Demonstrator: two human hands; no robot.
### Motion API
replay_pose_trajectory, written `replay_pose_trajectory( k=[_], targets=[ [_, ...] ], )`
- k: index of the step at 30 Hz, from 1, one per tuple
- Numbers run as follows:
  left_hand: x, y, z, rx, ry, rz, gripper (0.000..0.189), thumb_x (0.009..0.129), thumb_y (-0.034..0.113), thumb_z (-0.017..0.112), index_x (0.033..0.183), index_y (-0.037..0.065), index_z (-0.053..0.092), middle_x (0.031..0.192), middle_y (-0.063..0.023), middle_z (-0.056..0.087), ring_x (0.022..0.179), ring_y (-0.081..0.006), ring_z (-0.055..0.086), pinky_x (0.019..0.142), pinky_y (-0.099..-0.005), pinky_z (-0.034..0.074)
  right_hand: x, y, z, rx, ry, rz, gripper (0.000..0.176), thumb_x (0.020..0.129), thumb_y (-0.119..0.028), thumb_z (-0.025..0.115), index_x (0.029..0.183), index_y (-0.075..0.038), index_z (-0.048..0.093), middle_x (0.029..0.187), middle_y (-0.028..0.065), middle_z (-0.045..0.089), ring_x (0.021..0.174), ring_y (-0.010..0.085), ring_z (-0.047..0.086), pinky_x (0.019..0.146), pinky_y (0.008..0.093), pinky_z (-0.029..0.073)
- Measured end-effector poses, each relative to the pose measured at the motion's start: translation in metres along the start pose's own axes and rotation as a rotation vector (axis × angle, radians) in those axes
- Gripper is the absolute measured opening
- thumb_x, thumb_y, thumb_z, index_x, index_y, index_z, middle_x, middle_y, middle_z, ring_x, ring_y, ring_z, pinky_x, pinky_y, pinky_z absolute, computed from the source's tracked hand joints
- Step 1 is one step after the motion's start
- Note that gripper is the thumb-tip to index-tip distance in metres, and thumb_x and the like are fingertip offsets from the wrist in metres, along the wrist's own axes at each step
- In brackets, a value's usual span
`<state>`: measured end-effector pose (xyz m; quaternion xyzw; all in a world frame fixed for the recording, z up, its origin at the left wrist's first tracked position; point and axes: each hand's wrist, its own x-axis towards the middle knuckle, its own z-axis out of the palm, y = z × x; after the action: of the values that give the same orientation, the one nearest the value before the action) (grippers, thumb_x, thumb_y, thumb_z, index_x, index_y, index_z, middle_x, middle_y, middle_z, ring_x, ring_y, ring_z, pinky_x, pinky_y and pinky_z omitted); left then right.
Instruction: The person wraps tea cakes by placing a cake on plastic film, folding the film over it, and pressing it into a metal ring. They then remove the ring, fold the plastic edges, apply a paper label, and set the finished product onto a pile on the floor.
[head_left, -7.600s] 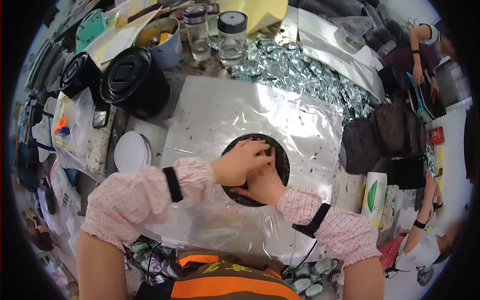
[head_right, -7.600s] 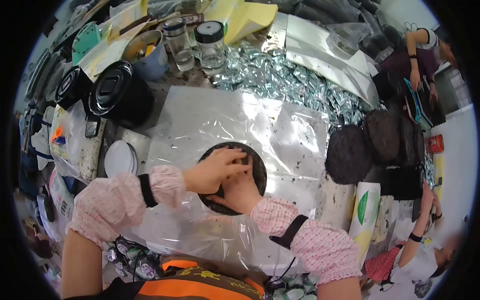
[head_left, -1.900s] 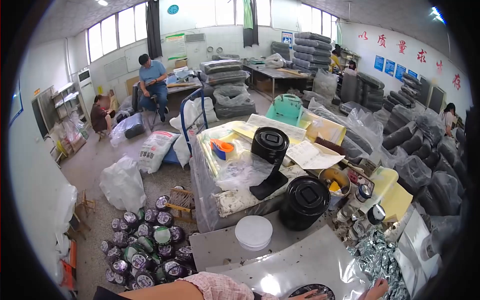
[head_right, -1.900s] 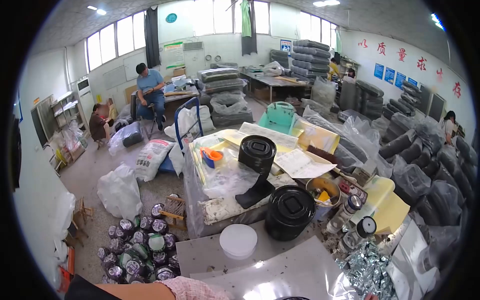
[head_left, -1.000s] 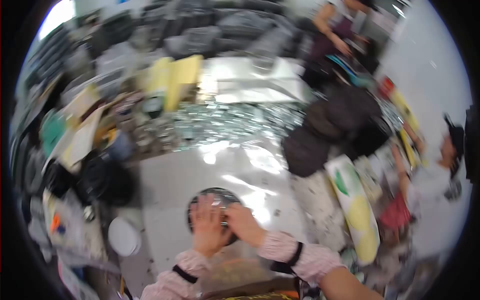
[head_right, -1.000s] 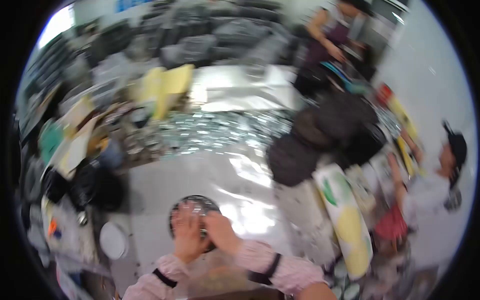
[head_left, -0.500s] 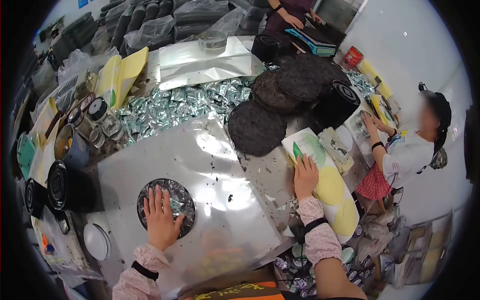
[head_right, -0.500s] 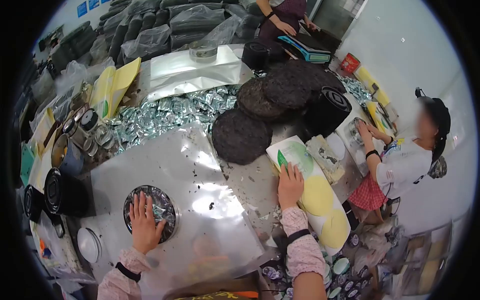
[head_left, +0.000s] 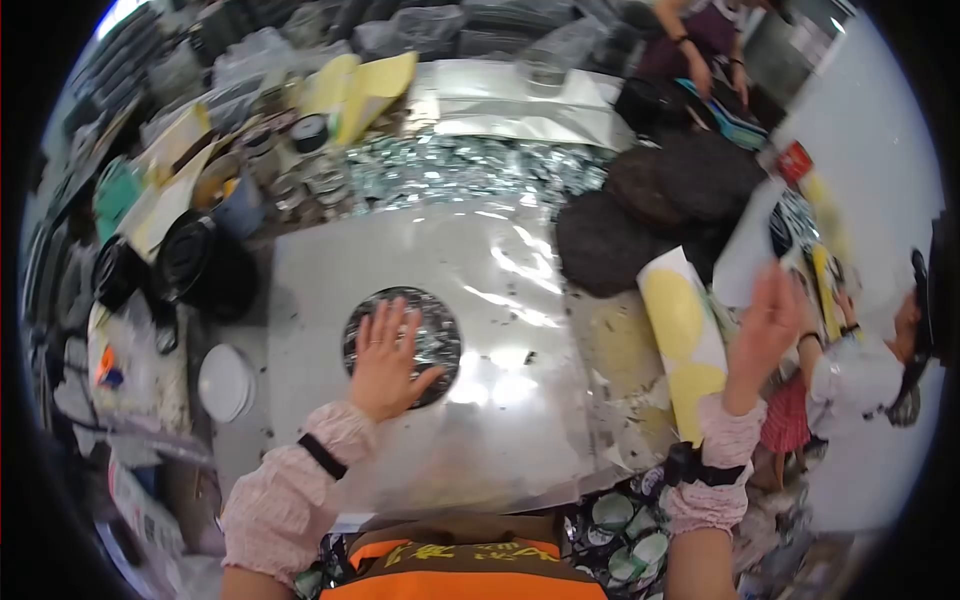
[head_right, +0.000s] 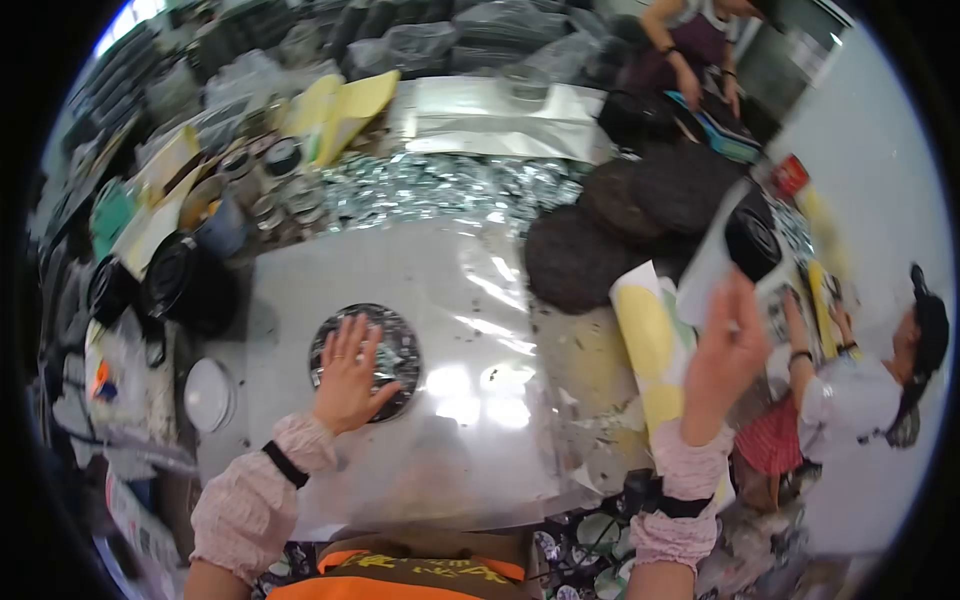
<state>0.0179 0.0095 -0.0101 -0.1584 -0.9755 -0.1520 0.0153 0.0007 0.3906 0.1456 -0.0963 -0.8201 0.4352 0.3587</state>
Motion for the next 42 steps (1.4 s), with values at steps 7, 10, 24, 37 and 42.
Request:
replay_pose_trajectory(
  k=[7,10,24,37,42],
  targets=[
    [-0.006,-0.015,0.020,-0.089,0.099,0.097,0.066,0.088,0.042,0.063,0.147,0.017,0.049,0.155,-0.0154,0.039,0.149,-0.0405,0.023,0.119,-0.0609,0.015,-0.158,-0.044,0.155,-0.028,-0.553,-0.894,0.036,0.101,-0.028,0.058,0.114,0.005,0.066,0.107,0.0208,0.071,0.103,0.0286,0.069,0.089,0.0393,0.054],
    [-0.017,-0.019,0.025,-0.230,0.080,0.123,0.060,0.089,0.037,0.066,0.142,0.014,0.052,0.147,-0.0112,0.050,0.142,-0.0332,0.038,0.119,-0.0497,0.026,-0.168,-0.021,0.185,-0.122,-0.985,-0.849,0.093,0.081,-0.060,0.069,0.136,0.011,0.046,0.137,0.0300,0.052,0.134,0.0392,0.048,0.108,0.0505,0.040],
    [-0.035,-0.064,-0.009,-1.032,0.366,-0.267,0.060,0.090,0.016,0.067,0.144,0.003,0.043,0.128,-0.0148,0.056,0.118,-0.0287,0.056,0.102,-0.0362,0.043,-0.172,-0.028,0.240,-0.051,-1.192,-0.799,0.079,0.091,-0.054,0.058,0.155,-0.015,0.035,0.162,0.0202,0.023,0.149,0.0465,0.016,0.113,0.0719,0.009],
    [-0.029,0.008,-0.051,-0.252,0.081,-0.205,0.058,0.083,0.015,0.060,0.137,0.001,0.047,0.068,-0.0104,0.067,0.057,-0.0339,0.065,0.051,-0.0414,0.052,-0.188,-0.031,0.253,-0.316,-1.189,-0.968,0.074,0.086,-0.047,0.062,0.152,-0.023,0.041,0.161,0.0208,0.024,0.149,0.0460,0.018,0.110,0.0753,0.008],
    [-0.038,0.018,-0.040,-0.495,0.388,-0.219,0.043,0.092,0.026,0.059,0.126,0.001,0.055,0.097,-0.0220,0.066,0.090,-0.0344,0.066,0.074,-0.0443,0.053,-0.168,0.034,0.228,0.018,-1.003,-0.609,0.065,0.087,-0.023,0.065,0.146,-0.007,0.044,0.149,0.0204,0.042,0.140,0.0378,0.037,0.117,0.0474,0.027]
  ],
)
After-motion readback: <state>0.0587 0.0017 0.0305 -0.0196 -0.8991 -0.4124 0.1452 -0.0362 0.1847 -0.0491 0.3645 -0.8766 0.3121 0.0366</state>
